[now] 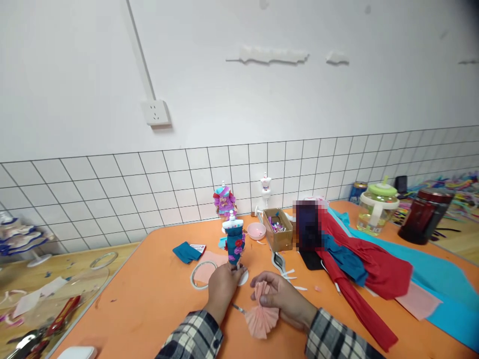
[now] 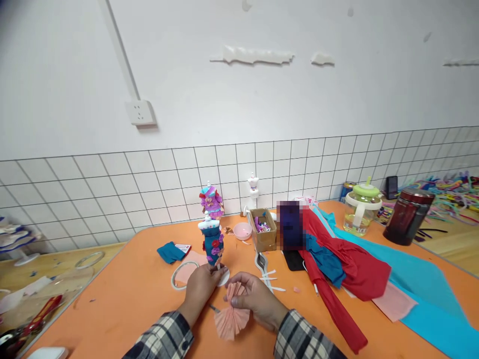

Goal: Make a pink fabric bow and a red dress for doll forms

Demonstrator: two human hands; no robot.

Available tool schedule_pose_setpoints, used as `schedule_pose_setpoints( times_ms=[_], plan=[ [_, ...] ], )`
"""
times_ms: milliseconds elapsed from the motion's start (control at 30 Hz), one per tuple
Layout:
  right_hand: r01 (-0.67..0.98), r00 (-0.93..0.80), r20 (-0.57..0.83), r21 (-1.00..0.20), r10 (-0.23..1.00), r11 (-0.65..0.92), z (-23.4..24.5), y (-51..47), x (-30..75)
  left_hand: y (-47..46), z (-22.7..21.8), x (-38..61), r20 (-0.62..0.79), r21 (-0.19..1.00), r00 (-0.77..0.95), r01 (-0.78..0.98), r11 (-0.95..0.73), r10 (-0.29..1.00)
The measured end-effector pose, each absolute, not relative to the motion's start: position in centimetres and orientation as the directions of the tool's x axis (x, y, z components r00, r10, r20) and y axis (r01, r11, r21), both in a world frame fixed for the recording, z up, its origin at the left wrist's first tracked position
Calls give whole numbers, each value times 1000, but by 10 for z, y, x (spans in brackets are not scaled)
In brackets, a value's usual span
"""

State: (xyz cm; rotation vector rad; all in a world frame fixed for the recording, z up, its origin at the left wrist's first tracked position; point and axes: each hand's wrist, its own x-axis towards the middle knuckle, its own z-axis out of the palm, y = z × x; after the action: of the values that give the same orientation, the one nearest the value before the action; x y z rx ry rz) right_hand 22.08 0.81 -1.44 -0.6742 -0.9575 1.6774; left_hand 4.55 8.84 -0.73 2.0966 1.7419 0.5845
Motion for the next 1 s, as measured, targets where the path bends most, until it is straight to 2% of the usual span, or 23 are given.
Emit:
schedule_pose_setpoints(
  times_ms=[200,267,367,400,467,533,633,733,867,1000],
  plan=[
    [-362,-145,153,-928,978,92,2,12,233,84,10,40,81,539,185,818,-199,979],
    [-365,-102,245,-911,964,193,22,12,240,84,32,22,72,538,176,822,-187,982],
    [-390,-139,350,-879,926,274,57,15,247,83,84,-16,103,545,141,820,-174,985],
    [-384,-150,374,-875,915,295,67,17,247,80,103,-28,128,571,121,803,-173,984],
    [-355,-134,415,-868,900,347,86,25,242,70,136,-43,248,705,12,684,-188,969],
    [-311,-95,439,-866,894,392,98,35,233,60,155,-45,329,772,-67,594,-227,942],
    [-223,-44,457,-871,888,438,105,50,216,55,160,-33,430,799,71,435,-416,900],
    [-105,7,460,-883,888,458,102,59,205,62,149,-22,440,788,281,336,-517,853],
    [-43,62,455,-888,888,458,93,63,200,73,138,-12,347,826,403,296,-480,847],
    [-24,115,435,-898,893,440,85,67,196,77,132,1,279,854,364,330,-403,889]
  ],
)
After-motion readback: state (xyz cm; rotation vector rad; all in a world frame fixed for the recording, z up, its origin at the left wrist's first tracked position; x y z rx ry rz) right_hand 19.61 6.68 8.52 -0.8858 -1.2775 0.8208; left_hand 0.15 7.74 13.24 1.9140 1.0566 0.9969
